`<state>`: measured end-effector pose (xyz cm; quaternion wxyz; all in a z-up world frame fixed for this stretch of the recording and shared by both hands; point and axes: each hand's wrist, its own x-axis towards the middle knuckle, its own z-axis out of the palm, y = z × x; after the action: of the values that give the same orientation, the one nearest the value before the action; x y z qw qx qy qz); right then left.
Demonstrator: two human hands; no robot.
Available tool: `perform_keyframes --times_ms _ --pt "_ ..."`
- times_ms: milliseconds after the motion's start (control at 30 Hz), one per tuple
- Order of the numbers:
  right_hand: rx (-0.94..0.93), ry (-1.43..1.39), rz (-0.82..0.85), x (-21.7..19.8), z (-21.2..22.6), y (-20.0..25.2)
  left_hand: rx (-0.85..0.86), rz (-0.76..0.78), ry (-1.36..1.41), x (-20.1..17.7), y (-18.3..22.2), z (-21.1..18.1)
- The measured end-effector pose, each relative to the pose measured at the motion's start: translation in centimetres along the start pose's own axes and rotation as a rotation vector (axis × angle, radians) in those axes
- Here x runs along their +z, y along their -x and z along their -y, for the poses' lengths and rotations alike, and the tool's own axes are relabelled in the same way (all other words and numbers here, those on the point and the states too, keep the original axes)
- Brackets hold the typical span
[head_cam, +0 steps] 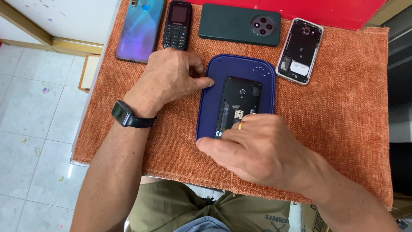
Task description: Inspecting the internal components and slots of a mobile phone on a repair bench.
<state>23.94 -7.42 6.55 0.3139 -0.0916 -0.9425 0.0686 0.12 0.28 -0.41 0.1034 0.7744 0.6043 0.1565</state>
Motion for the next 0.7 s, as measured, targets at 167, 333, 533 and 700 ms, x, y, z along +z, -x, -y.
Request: perform_keyframes --times_ms 167,333,533,700 --pt "0.045 -0.048 0.119 -0.6 -0.1 -0.1 0.0 0.005 0.019 -1.4 1.2 -1.4" --pt "0.048 -0.052 0.058 -0.3 -0.1 0.3 0.033 -0.102 0.101 -2.7 7.2 -4.1" --pt "0.056 -0.023 0.055 -1.2 1.4 -0.5 0.101 -0.267 0.115 0.9 14.1 -4.6" --pt "0.255 0.029 0.226 -1.8 2.0 -1.0 0.061 -0.257 0.141 0.8 14.5 -5.0"
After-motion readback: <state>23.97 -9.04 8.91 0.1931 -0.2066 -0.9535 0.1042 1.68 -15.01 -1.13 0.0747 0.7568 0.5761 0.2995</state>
